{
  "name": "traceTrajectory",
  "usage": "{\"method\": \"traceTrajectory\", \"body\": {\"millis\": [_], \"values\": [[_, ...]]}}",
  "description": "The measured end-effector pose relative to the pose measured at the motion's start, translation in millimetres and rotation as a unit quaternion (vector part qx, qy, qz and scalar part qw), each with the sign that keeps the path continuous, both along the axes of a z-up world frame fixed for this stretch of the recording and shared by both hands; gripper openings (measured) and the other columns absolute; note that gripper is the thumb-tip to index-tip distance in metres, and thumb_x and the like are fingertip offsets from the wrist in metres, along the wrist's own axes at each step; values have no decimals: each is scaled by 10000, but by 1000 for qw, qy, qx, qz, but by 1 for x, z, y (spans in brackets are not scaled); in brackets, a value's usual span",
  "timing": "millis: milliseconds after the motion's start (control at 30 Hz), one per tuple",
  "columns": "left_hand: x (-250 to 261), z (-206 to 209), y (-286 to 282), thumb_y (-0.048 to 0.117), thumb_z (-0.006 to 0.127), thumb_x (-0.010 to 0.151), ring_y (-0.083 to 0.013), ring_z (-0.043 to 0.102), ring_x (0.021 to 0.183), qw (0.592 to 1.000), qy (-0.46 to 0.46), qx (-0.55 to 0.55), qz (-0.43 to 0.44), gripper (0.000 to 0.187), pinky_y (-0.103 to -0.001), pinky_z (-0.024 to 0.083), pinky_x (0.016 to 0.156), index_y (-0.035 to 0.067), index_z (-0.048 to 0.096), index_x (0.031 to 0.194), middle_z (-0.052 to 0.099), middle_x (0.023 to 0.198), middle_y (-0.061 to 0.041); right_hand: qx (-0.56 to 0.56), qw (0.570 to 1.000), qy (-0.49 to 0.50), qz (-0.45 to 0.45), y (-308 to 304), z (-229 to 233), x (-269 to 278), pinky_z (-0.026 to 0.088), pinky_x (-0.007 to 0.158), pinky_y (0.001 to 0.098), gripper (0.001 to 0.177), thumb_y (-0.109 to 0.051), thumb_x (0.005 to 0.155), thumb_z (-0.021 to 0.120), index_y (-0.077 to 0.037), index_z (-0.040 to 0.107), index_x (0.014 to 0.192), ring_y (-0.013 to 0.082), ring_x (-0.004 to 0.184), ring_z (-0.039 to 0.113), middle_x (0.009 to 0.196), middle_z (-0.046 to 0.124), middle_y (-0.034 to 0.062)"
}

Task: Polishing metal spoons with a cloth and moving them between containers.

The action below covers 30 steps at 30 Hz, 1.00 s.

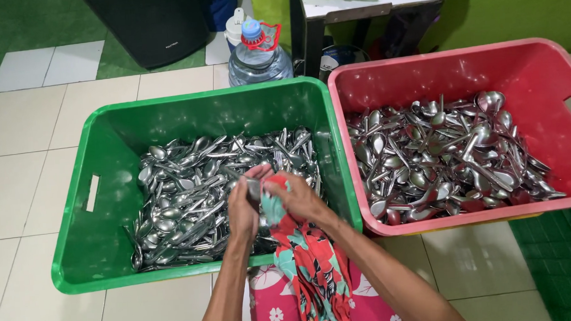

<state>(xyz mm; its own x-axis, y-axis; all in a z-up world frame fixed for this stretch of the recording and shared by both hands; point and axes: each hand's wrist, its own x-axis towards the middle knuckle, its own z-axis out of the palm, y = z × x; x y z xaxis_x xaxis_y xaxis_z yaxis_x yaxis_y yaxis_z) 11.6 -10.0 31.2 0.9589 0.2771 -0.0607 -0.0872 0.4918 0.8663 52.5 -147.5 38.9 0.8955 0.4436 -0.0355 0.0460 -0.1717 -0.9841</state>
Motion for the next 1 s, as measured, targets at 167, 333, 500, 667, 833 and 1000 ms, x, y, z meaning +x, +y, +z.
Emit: {"method": "traceTrajectory", "body": {"millis": [167,333,500,667,833,1000], "values": [[-1,6,9,257,305,1116,-202,624,795,988,89,97,83,451,-245,518,617,-56,548,1331,606,757,-92,-63,985,-144,-68,-2,-12,1,556,753,430,178,-280,977,655,-112,673,1032,340,820,704,851,691,161],[-1,-35,2,554,315,1066,-160,586,557,952,166,256,-26,669,-273,469,427,67,733,875,615,621,-69,-122,908,-391,-92,7,-16,5,582,718,402,215,-194,929,723,-105,650,1110,305,862,689,946,617,80],[-15,2,-7,500,330,1026,-183,483,495,916,161,329,-162,663,-289,426,516,78,663,638,499,482,-62,-147,910,-354,-158,-6,-40,38,557,669,454,189,-202,992,660,-59,635,1112,373,818,648,950,519,118],[-15,-12,-1,202,410,998,-388,589,843,899,118,410,-96,292,-481,464,773,12,623,939,610,840,-231,-89,927,-312,-188,-20,-20,28,551,802,463,191,-85,941,666,-46,614,1120,389,948,670,1007,582,139],[-11,-34,-2,134,552,988,-425,713,924,865,99,490,32,228,-496,548,766,34,719,1105,752,937,-209,-87,921,-354,-136,-4,-43,18,567,742,416,176,-186,910,746,-116,664,1049,301,864,696,921,633,64],[-11,-13,-7,95,425,1033,-401,733,819,833,31,551,-34,283,-472,561,734,49,699,1088,742,844,-215,-211,859,-455,-103,-1,-39,20,582,634,389,209,-213,834,777,-159,641,983,264,806,673,840,559,15]]}}
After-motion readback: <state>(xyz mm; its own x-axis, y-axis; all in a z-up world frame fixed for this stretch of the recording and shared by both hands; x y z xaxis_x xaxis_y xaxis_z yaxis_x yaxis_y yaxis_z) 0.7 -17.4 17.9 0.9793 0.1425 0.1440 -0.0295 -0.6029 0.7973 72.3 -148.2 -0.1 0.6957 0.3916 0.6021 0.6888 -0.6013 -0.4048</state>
